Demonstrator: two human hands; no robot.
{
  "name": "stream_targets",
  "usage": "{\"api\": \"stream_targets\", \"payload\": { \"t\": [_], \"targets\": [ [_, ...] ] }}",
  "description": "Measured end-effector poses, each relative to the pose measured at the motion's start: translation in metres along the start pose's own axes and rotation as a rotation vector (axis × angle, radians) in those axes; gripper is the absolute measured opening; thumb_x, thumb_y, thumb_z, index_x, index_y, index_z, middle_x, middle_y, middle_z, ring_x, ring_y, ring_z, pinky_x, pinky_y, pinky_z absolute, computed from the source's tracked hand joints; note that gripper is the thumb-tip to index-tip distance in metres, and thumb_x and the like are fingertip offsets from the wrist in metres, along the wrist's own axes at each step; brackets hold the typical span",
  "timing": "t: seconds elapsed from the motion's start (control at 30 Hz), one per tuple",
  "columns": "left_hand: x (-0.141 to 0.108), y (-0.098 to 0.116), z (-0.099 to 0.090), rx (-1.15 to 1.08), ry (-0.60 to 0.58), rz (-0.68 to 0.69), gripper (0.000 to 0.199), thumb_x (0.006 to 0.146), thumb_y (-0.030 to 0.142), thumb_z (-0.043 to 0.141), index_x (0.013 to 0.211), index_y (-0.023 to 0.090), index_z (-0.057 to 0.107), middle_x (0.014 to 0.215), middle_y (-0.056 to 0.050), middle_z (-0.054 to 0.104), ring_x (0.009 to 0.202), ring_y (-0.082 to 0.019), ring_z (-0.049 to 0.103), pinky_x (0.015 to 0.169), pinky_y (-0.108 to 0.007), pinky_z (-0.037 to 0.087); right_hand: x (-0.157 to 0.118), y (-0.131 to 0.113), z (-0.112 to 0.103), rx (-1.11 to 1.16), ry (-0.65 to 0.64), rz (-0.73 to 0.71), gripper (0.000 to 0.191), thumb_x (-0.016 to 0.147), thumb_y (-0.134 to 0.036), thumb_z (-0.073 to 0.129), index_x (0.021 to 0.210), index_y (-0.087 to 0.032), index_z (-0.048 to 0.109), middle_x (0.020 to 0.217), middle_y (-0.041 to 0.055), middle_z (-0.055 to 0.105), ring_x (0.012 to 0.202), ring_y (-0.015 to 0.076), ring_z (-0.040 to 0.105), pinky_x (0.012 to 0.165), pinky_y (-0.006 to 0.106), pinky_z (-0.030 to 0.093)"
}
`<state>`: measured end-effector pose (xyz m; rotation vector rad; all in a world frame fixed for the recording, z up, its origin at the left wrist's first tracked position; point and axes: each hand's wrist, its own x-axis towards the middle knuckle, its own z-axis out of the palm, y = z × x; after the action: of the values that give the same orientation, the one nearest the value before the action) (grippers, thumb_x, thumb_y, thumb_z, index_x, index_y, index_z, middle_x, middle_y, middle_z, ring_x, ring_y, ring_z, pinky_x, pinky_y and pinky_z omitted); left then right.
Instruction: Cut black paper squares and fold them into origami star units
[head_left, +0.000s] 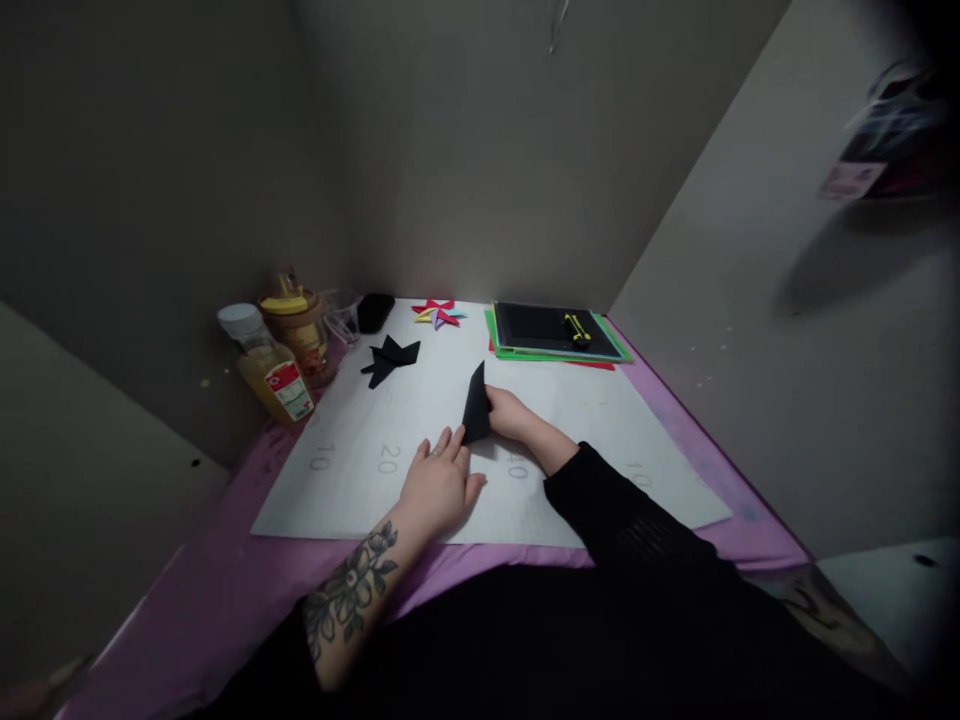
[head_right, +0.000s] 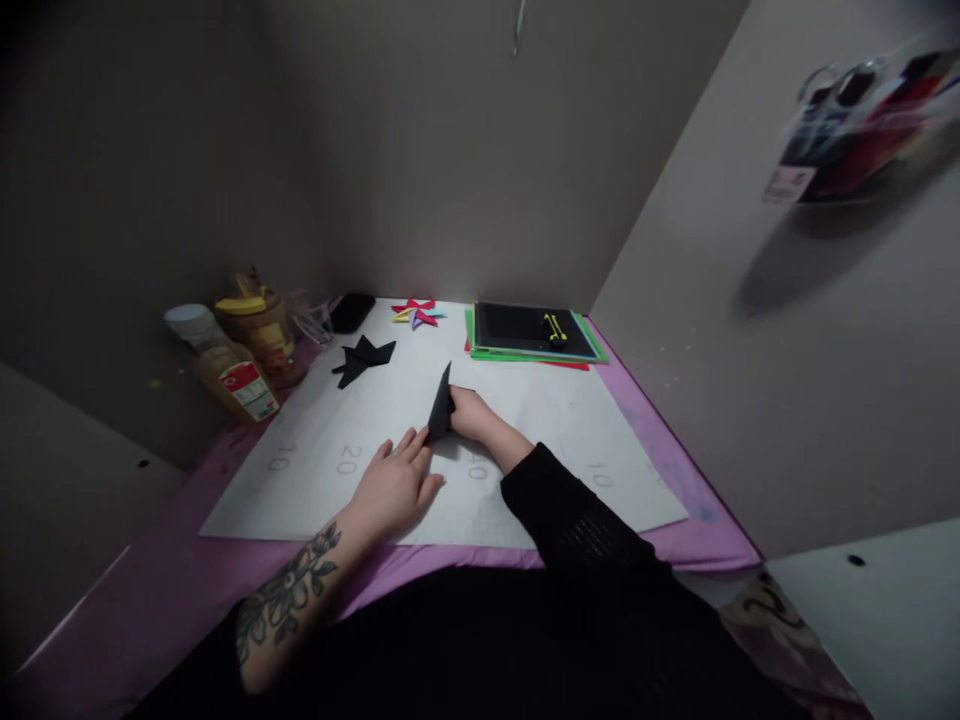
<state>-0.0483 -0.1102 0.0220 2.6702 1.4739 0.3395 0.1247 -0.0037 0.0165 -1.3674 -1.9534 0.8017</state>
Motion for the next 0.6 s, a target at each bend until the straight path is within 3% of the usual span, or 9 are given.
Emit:
{"api": "stream_targets", "payload": {
  "t": [0.17, 0.3, 0.47, 0.6],
  "targets": [
    [0.001, 0.0, -0.001, -0.013, -0.018, 0.046, 0.044, 0.092, 0.037, 0.037, 0.126, 0.012, 0.051, 0.145, -0.016, 0.037, 0.135, -0.031, 0.031, 0.105, -0.049, 0.028, 0.006, 0.006, 0.0, -0.081, 0.004, -0.008, 0.016, 0.068, -0.024, 0.064, 0.08, -0.015, 0.068, 0.091, 0.0067, 0.071, 0.086, 0.0239, 0.06, 0.079, 0.031, 0.046],
    [0.001, -0.001, -0.004, -0.029, -0.038, 0.105, 0.04, 0.093, 0.036, 0.035, 0.128, 0.019, 0.049, 0.144, -0.014, 0.039, 0.135, -0.03, 0.031, 0.105, -0.05, 0.028, 0.008, 0.007, -0.003, -0.089, 0.031, 0.008, 0.017, 0.071, -0.025, 0.06, 0.081, -0.014, 0.067, 0.091, 0.0087, 0.071, 0.084, 0.0245, 0.06, 0.078, 0.033, 0.045],
    [0.003, -0.001, -0.009, -0.033, -0.045, 0.158, 0.038, 0.094, 0.033, 0.034, 0.128, 0.022, 0.046, 0.144, -0.015, 0.039, 0.134, -0.03, 0.033, 0.103, -0.05, 0.029, 0.002, 0.01, -0.008, 0.254, 0.07, 0.049, 0.024, 0.065, -0.022, 0.061, 0.087, -0.015, 0.062, 0.087, 0.0042, 0.067, 0.079, 0.0191, 0.058, 0.071, 0.029, 0.046],
    [0.005, 0.001, -0.009, -0.021, -0.051, 0.166, 0.044, 0.093, 0.031, 0.035, 0.135, 0.02, 0.04, 0.143, -0.016, 0.041, 0.133, -0.03, 0.034, 0.103, -0.05, 0.029, 0.003, 0.017, -0.014, 0.579, 0.209, 0.172, 0.025, 0.072, -0.039, 0.057, 0.083, -0.017, 0.054, 0.075, 0.0, 0.06, 0.068, 0.0135, 0.053, 0.064, 0.025, 0.044]
  ]
}}
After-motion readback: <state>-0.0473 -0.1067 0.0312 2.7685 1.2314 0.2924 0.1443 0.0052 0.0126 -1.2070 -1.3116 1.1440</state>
